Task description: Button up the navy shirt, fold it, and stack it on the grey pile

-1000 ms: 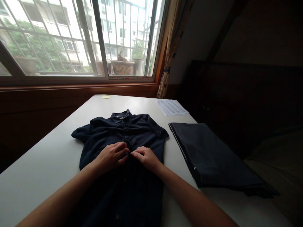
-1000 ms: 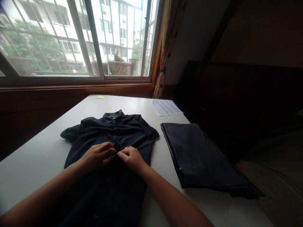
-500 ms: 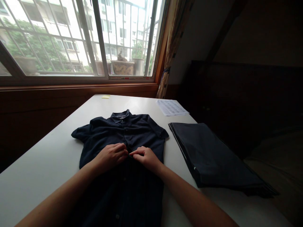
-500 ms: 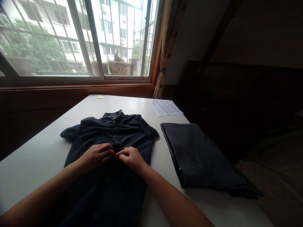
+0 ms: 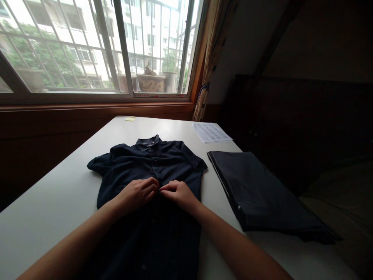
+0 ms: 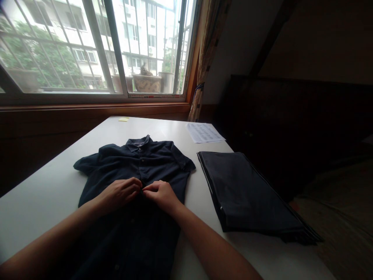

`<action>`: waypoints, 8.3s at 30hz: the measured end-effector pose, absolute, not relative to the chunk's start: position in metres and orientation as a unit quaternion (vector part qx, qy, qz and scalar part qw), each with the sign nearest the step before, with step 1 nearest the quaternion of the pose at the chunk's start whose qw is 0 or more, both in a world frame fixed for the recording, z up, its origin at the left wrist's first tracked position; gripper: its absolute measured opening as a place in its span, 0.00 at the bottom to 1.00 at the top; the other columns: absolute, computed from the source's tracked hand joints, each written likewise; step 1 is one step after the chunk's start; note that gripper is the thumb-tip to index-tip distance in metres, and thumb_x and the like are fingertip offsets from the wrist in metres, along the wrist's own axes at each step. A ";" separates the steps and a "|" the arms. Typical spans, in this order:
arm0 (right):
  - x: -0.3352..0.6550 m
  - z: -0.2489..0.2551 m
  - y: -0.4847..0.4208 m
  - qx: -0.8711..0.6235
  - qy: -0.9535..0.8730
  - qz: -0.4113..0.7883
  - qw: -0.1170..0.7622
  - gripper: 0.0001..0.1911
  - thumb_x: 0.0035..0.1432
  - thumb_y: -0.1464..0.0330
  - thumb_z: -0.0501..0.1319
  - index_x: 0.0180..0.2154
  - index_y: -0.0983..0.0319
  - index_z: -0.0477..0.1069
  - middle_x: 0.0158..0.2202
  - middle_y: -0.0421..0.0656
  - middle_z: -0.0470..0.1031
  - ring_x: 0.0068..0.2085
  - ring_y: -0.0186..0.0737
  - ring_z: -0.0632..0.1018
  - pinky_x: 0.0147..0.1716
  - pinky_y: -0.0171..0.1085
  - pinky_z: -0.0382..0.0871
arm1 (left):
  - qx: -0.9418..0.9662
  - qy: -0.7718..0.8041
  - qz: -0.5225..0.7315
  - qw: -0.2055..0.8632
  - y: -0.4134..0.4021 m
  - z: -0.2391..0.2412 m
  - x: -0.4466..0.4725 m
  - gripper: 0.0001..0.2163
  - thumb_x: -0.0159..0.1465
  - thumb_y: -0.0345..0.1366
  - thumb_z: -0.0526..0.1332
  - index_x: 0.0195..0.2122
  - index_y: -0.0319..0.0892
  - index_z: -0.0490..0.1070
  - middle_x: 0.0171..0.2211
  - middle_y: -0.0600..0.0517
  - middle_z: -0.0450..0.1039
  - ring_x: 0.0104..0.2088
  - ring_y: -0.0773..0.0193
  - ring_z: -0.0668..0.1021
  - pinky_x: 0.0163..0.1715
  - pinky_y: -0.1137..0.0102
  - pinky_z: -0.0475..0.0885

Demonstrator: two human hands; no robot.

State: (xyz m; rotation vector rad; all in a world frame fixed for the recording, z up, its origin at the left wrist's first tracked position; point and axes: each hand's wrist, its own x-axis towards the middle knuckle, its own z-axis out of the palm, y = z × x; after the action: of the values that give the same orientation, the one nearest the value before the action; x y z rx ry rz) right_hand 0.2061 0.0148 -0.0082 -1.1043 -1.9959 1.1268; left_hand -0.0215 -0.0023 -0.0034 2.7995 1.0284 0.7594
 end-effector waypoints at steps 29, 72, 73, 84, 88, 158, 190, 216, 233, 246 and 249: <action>0.197 -0.008 -0.004 -0.381 -0.781 0.294 0.399 0.07 0.61 0.68 0.64 0.38 0.59 0.82 0.31 0.40 0.77 0.34 0.37 0.77 0.38 0.34 0.68 | 0.895 0.328 0.300 0.042 -0.003 -0.011 -0.026 0.05 0.70 0.29 0.54 0.43 0.41 0.68 0.42 0.48 0.74 0.39 0.65 0.79 0.40 0.72 0.76; 0.202 -0.011 0.011 -0.403 -0.709 0.467 0.343 0.09 0.57 0.62 0.68 0.36 0.61 0.81 0.35 0.42 0.80 0.39 0.40 0.79 0.42 0.36 0.69 | 0.905 0.269 0.322 0.063 0.000 -0.011 -0.026 0.06 0.70 0.30 0.57 0.40 0.40 0.73 0.32 0.51 0.77 0.28 0.70 0.79 0.29 0.78 0.72; 0.202 -0.012 0.011 -0.404 -0.709 0.467 0.341 0.09 0.56 0.62 0.68 0.35 0.61 0.81 0.35 0.42 0.80 0.39 0.40 0.79 0.41 0.36 0.69 | 0.905 0.271 0.321 0.071 0.000 -0.012 -0.026 0.06 0.70 0.30 0.57 0.40 0.40 0.73 0.32 0.51 0.77 0.29 0.70 0.79 0.29 0.78 0.72; 0.203 -0.012 0.015 -0.400 -0.691 0.516 0.311 0.11 0.52 0.64 0.69 0.36 0.63 0.81 0.35 0.43 0.81 0.38 0.41 0.79 0.40 0.36 0.71 | 0.918 0.268 0.286 0.053 0.000 -0.016 -0.027 0.05 0.70 0.30 0.56 0.42 0.41 0.72 0.36 0.49 0.77 0.32 0.68 0.79 0.31 0.75 0.72; 0.203 -0.010 0.014 -0.398 -0.688 0.521 0.312 0.11 0.51 0.64 0.70 0.36 0.63 0.80 0.35 0.42 0.81 0.38 0.40 0.79 0.41 0.36 0.71 | 0.920 0.260 0.289 0.053 0.000 -0.016 -0.027 0.06 0.70 0.30 0.55 0.42 0.40 0.71 0.37 0.48 0.76 0.33 0.67 0.78 0.33 0.75 0.73; 0.217 -0.009 0.016 -0.370 -0.872 0.255 0.197 0.14 0.53 0.62 0.72 0.41 0.57 0.74 0.39 0.40 0.75 0.43 0.41 0.74 0.45 0.39 0.64 | 0.908 0.373 0.190 0.004 0.014 -0.004 -0.055 0.06 0.70 0.32 0.56 0.38 0.44 0.73 0.33 0.52 0.73 0.35 0.64 0.75 0.33 0.72 0.69; 0.193 -0.001 -0.024 -0.323 -0.920 0.151 0.161 0.21 0.58 0.49 0.63 0.28 0.60 0.70 0.28 0.40 0.76 0.32 0.38 0.75 0.35 0.37 0.58 | 0.856 0.449 0.256 0.034 0.016 -0.016 -0.038 0.05 0.66 0.28 0.57 0.37 0.41 0.71 0.35 0.51 0.72 0.33 0.65 0.76 0.34 0.72 0.72; 0.240 0.012 0.027 -0.402 -0.765 0.483 0.142 0.09 0.57 0.64 0.62 0.30 0.64 0.75 0.23 0.36 0.71 0.25 0.31 0.69 0.26 0.30 0.59 | 0.832 0.443 0.328 0.055 0.021 -0.009 -0.057 0.04 0.66 0.34 0.61 0.40 0.44 0.75 0.42 0.48 0.70 0.42 0.60 0.74 0.42 0.65 0.73; 0.260 0.007 0.047 -0.436 -0.710 0.515 0.202 0.06 0.52 0.67 0.58 0.26 0.62 0.65 0.20 0.33 0.62 0.22 0.29 0.64 0.22 0.30 0.56 | 0.871 0.328 0.165 0.327 -0.005 0.024 -0.057 0.03 0.64 0.33 0.62 0.38 0.42 0.75 0.39 0.49 0.72 0.34 0.65 0.76 0.32 0.73 0.72; 0.225 0.010 0.017 -0.360 -0.859 0.174 0.318 0.06 0.61 0.73 0.60 0.39 0.59 0.74 0.40 0.44 0.72 0.42 0.40 0.73 0.46 0.38 0.68 | 0.883 0.340 0.118 0.301 -0.005 0.015 -0.055 0.03 0.63 0.31 0.63 0.37 0.45 0.75 0.40 0.52 0.72 0.34 0.67 0.76 0.34 0.74 0.71; 0.217 0.005 0.011 -0.318 -0.883 0.187 0.289 0.08 0.61 0.69 0.64 0.43 0.58 0.76 0.42 0.44 0.74 0.46 0.42 0.73 0.49 0.41 0.68 | 0.888 0.346 0.114 0.282 -0.005 0.015 -0.054 0.04 0.63 0.30 0.63 0.37 0.45 0.76 0.39 0.53 0.71 0.32 0.67 0.76 0.33 0.75 0.71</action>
State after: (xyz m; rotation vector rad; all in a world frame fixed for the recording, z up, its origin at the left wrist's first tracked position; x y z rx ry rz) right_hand 0.2174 0.0107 0.0052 -0.8489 -2.3568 0.4996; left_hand -0.0545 -0.0054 0.0151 2.3778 0.9256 0.3057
